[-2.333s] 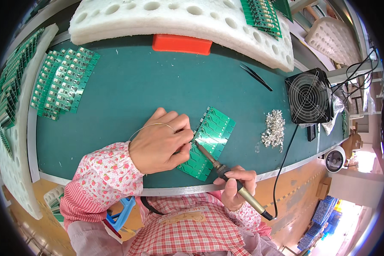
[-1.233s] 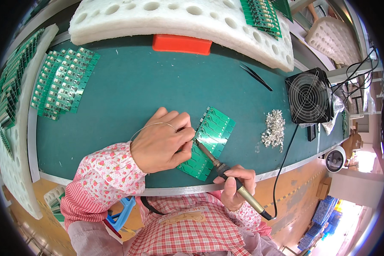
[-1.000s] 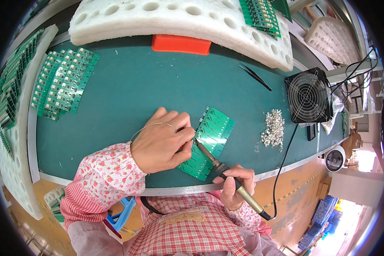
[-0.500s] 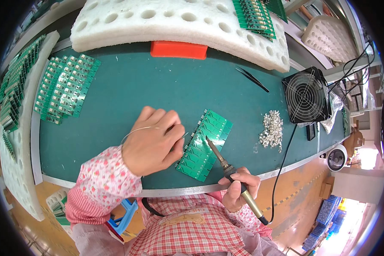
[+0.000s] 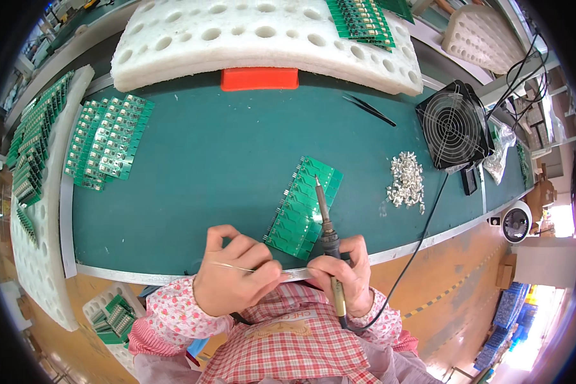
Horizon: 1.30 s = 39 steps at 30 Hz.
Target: The person solders components onto a circuit board using a soldering iron and wire. Then, the person places finished boards onto a tray, inserts components onto another circuit board, and solders them.
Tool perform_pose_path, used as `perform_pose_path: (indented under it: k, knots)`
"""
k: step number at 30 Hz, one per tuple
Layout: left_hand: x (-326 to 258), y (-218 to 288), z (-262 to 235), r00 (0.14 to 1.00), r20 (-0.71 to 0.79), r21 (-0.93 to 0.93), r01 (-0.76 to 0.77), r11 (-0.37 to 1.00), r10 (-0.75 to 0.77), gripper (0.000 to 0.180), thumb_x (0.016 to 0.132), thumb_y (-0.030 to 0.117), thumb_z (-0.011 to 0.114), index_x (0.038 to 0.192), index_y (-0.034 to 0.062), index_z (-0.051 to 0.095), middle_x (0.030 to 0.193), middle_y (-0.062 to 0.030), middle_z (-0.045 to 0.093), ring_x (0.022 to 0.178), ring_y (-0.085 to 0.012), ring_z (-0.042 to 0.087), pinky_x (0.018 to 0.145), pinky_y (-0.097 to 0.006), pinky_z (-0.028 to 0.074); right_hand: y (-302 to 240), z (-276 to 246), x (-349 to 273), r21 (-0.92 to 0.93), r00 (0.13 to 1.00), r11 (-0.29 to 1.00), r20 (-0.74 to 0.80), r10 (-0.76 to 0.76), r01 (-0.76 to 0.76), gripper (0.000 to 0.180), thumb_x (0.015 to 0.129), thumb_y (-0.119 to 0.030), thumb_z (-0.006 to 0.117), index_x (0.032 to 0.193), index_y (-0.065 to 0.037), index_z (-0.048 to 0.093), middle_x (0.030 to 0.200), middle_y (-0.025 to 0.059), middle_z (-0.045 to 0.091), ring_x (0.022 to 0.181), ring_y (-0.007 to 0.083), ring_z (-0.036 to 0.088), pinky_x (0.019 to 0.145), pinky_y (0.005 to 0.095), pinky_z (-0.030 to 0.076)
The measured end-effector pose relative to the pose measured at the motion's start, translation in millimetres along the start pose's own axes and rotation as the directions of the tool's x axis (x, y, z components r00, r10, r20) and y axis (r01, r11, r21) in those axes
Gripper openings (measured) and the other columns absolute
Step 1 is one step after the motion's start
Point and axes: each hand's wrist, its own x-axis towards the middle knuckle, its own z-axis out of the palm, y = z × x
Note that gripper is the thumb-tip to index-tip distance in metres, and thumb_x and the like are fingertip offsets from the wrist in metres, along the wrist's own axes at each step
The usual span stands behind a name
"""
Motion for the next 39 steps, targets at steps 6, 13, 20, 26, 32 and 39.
perform_pose_path:
  k: [6,13,20,26,32,39]
  knots:
    - [6.7,-27.2,-14.1,0.992,-0.045,-0.073,0.114,0.991,-0.118,0.021,0.068,0.016,0.074,0.066,0.0110,0.053,0.080,0.0028,0.061,0.076,-0.0166,0.056,0.082,-0.044,0.035,8.8,-3.9,-3.8,0.073,0.987,0.997,-0.159,0.032,-0.021,0.027,0.068,0.005,0.070,0.093,-0.003,0.061,0.077,0.0078,0.059,0.064,0.0182,0.053,0.058,0.0302,0.044]
    - [38.7,-67.1,-9.1,0.973,0.187,-0.460,0.206,0.864,-0.132,0.020,0.076,0.003,0.065,0.064,0.0059,0.050,0.080,-0.0024,0.064,0.068,-0.0180,0.056,0.076,-0.031,0.038,9.1,9.7,-11.1,0.399,0.865,0.908,-0.402,0.301,-0.131,0.015,0.088,-0.012,0.055,0.094,0.002,0.052,0.069,0.0098,0.059,0.045,0.0114,0.051,0.045,0.0227,0.041]
    - [29.4,-69.2,-2.9,0.986,0.168,-0.459,0.095,0.883,-0.018,0.025,0.078,0.006,0.062,0.061,0.0071,0.044,0.093,-0.0056,0.068,0.082,-0.0220,0.061,0.078,-0.034,0.041,12.3,18.7,-5.9,0.465,0.876,0.885,-0.411,0.252,-0.036,0.015,0.089,-0.012,0.052,0.092,0.002,0.047,0.060,0.0064,0.051,0.041,0.0100,0.049,0.040,0.0207,0.039]
    - [27.0,-69.2,-2.9,0.986,0.168,-0.411,0.051,0.910,0.020,0.025,0.076,0.005,0.063,0.060,0.0066,0.043,0.099,-0.0053,0.068,0.089,-0.0242,0.061,0.080,-0.036,0.042,15.1,18.5,-9.8,0.462,0.883,0.887,-0.411,0.227,-0.013,0.012,0.088,-0.009,0.050,0.091,0.002,0.046,0.057,0.0056,0.050,0.042,0.0095,0.050,0.041,0.0201,0.038]
    - [26.2,-69.1,-3.1,0.983,0.177,-0.382,0.021,0.924,0.051,0.023,0.073,0.006,0.063,0.059,0.0056,0.044,0.103,-0.0048,0.067,0.092,-0.0247,0.061,0.081,-0.037,0.041,13.4,17.7,-8.1,0.451,0.910,0.892,-0.365,0.195,-0.010,0.012,0.089,-0.009,0.050,0.090,0.002,0.046,0.055,0.0054,0.052,0.043,0.0096,0.050,0.043,0.0214,0.039]
    - [26.6,-68.2,-0.8,0.985,0.163,-0.367,0.017,0.930,0.046,0.022,0.071,0.006,0.064,0.060,0.0055,0.045,0.104,-0.0041,0.066,0.092,-0.0245,0.061,0.081,-0.037,0.042,13.5,14.1,-6.9,0.410,0.952,0.912,-0.269,0.144,-0.023,0.012,0.089,-0.010,0.052,0.092,0.001,0.047,0.055,0.0052,0.058,0.045,0.0104,0.053,0.045,0.0235,0.043]
